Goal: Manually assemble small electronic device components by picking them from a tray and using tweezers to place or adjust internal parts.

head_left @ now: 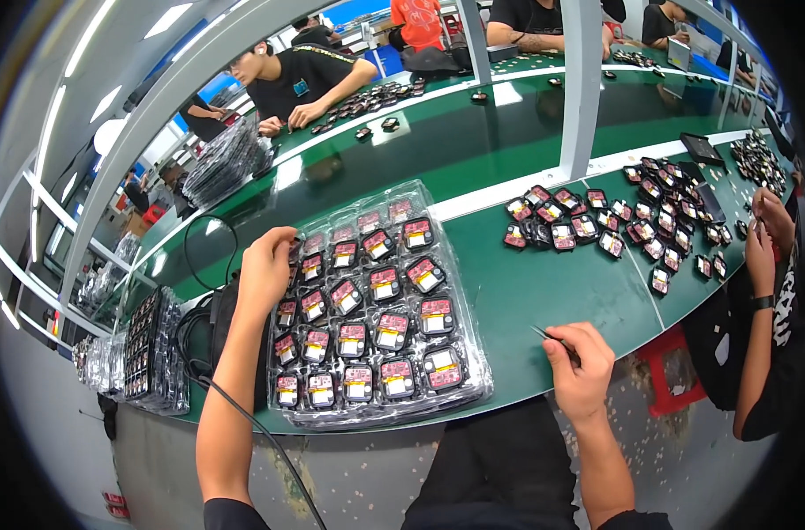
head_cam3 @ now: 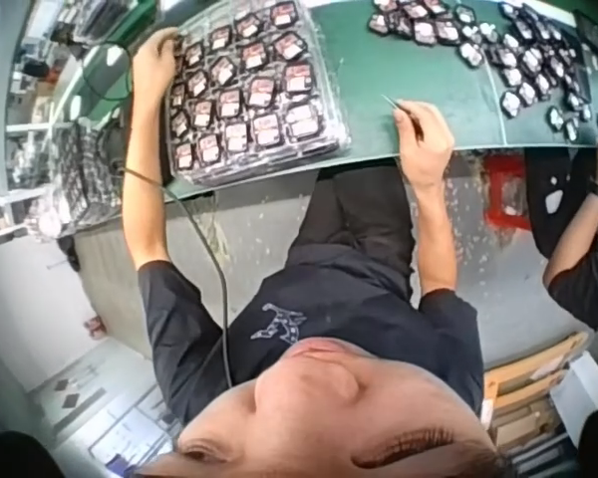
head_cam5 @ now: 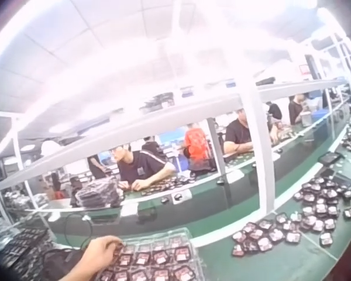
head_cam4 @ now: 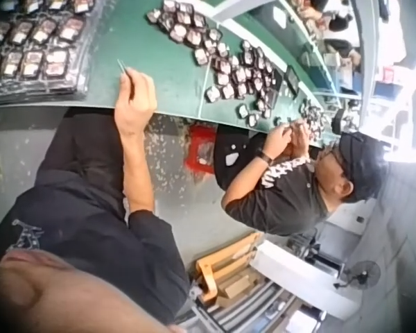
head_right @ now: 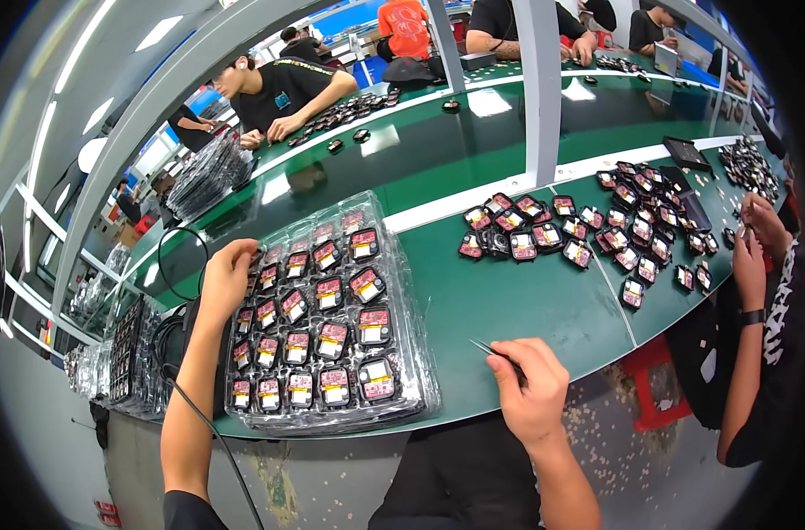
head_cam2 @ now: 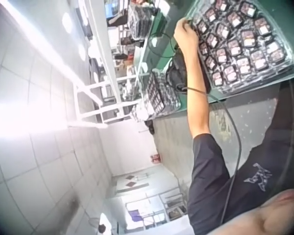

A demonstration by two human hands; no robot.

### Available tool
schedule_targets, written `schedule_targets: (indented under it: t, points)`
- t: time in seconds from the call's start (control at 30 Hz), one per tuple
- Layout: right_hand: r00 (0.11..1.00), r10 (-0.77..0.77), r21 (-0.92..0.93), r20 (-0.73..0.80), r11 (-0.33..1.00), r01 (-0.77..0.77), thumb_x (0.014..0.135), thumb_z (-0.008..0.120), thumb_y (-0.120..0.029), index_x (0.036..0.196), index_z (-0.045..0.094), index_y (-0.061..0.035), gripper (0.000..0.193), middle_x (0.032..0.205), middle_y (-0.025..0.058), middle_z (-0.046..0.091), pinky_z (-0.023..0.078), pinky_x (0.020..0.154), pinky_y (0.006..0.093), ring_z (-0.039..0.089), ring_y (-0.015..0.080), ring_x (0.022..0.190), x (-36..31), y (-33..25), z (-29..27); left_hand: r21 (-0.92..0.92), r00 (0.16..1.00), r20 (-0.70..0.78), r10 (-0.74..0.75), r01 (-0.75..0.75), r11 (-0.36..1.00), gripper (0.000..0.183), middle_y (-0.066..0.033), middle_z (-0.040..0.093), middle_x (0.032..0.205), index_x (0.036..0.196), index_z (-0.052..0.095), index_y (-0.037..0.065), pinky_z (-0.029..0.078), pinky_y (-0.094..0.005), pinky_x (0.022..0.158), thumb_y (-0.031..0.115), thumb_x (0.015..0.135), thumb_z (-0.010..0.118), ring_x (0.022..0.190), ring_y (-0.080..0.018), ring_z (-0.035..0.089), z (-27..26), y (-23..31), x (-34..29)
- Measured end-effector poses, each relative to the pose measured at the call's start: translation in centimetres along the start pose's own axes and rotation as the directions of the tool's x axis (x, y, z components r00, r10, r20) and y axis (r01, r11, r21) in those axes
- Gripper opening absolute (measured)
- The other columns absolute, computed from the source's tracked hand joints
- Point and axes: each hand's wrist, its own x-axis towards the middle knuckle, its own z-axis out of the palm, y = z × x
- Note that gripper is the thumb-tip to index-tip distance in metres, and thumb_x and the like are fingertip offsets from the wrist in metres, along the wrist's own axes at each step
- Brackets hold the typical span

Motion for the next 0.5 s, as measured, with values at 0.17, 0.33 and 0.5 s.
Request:
schedule_targets:
  t: [0.17,0.33,0.5]
  points:
    - [1.0,-0.012,-0.016,0.024,1.0,0.012,0.087,0.079,-0.002,0.099,0.072,0.0032,0.015,0.088,0.0112,0.069,0.048,0.056,0.0275,0.062,0.0165,0.064,0.1,0.0,0.4,-0.044,0.99,-0.078,0.121,-0.125,0.991,0.027,-0.0206,0.075,0.11,0.12,0.067,-0.003,0.054,-0.0372,0.092,-0.003,0.096,0.056,0.103,-0.0305,0.073,0.5,-0.9,-1.6]
    - [0.999,-0.003,-0.046,0.034,0.999,0.004,0.087,0.079,-0.002,0.099,0.073,0.0023,0.015,0.088,0.0108,0.07,0.049,0.055,0.0275,0.062,0.0158,0.062,0.1,-0.3,0.0,0.078,0.992,0.035,0.118,-0.12,0.99,0.02,-0.0237,0.073,0.107,0.111,0.071,-0.003,0.052,-0.0432,0.092,0.001,0.093,0.062,0.103,-0.0421,0.069,-0.8,0.4,-1.1]
    - [0.999,0.012,-0.066,0.052,0.998,-0.009,0.086,0.078,-0.003,0.099,0.074,-0.0012,0.014,0.089,0.0117,0.071,0.054,0.06,0.0338,0.069,0.0244,0.069,0.4,-0.6,0.0,0.081,0.989,-0.013,0.147,-0.145,0.986,0.03,-0.0223,0.073,0.114,0.122,0.068,-0.003,0.052,-0.0397,0.095,0.013,0.098,0.064,0.107,-0.0361,0.071,0.1,-0.5,-1.7]
